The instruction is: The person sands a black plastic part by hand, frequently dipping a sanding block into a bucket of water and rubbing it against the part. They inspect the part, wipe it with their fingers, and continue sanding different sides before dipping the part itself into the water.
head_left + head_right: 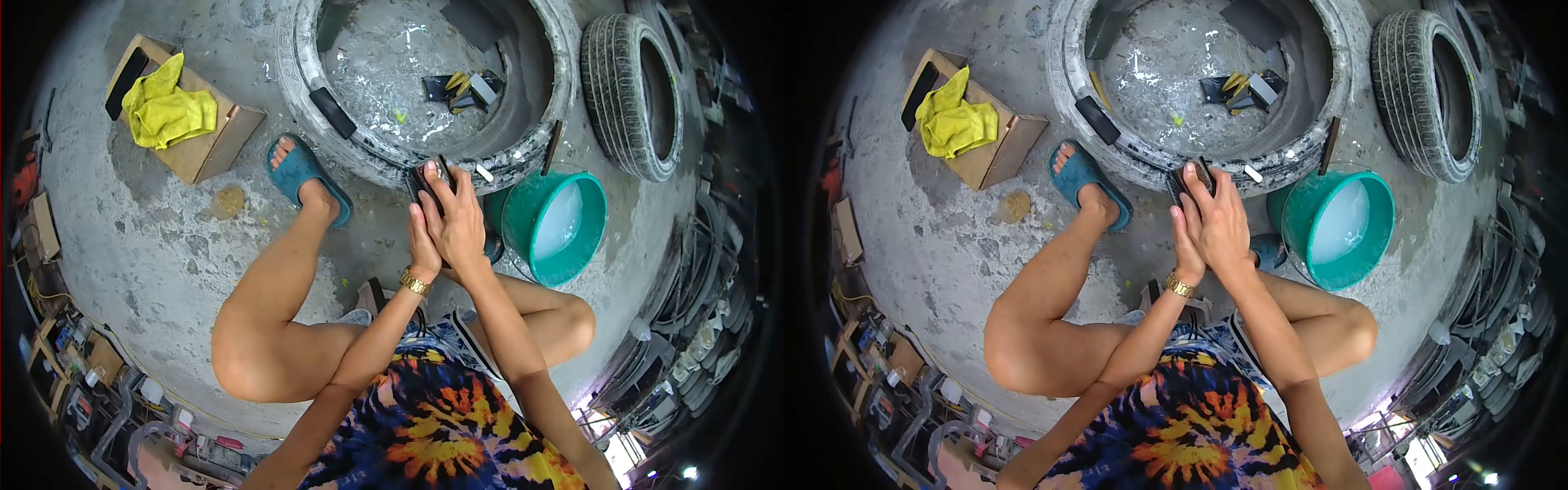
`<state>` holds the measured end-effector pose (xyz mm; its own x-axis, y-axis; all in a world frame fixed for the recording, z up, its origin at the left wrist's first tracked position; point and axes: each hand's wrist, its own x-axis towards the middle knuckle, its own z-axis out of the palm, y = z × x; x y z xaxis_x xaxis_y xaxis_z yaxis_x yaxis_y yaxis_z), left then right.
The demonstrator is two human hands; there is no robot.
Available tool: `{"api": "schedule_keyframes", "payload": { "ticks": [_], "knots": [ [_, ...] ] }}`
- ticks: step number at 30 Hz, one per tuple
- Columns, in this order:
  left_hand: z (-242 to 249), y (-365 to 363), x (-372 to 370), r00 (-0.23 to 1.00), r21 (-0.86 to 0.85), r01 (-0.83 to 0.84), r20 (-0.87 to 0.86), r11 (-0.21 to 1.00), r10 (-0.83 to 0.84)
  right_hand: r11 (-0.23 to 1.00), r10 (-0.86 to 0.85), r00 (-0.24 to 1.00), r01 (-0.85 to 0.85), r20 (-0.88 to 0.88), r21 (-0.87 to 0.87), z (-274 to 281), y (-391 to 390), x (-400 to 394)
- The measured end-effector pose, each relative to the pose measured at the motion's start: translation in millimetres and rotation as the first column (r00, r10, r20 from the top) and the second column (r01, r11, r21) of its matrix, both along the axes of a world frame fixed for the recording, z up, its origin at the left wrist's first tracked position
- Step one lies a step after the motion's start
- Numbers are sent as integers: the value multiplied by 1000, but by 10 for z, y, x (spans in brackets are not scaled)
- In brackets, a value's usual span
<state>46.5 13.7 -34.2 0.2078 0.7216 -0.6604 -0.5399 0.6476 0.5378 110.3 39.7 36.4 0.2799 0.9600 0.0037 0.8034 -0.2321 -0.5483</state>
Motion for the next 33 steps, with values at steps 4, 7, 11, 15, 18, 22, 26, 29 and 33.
{"api": "schedule_keyframes", "payload": {
  "ticks": [4, 7, 11, 15, 18, 22, 26, 29, 33],
  "knots": [
    [-49, -4, -87, 974, 114, 176, -162, 978, -156, 998, -28, 1000, 28, -9, -54, 22, -281, -38],
    [-223, -71, -13, 970, 157, 146, -218, 977, -110, 1000, 4, 1000, -5, -20, -24, -32, -7, 12],
    [-21, 110, -214, 980, 5, 143, -138, 990, -141, 995, 18, 999, -21, -26, -102, 164, 335, 250],
    [51, 144, -249, 972, -81, 234, -19, 969, -236, 992, -74, 996, 68, -55, -102, 192, 131, 281],
    [-59, 79, -53, 978, 178, 84, -202, 980, -47, 995, -38, 999, 39, 8, -94, 94, 111, 115],
    [92, 142, -115, 927, 264, 256, -341, 930, -159, 997, -35, 998, 39, 58, -69, 54, -206, -50],
    [49, 70, -50, 938, 251, 213, -325, 944, -125, 994, -49, 999, 50, 12, -99, 8, 105, -6],
    [-1, 100, -58, 941, 257, 214, -313, 943, -128, 999, -33, 999, 34, 28, -39, -16, -94, -19],
    [35, 107, -80, 924, 265, 244, -356, 933, -140, 997, -52, 998, 51, -25, -56, 22, -28, -21]
  ]
}}
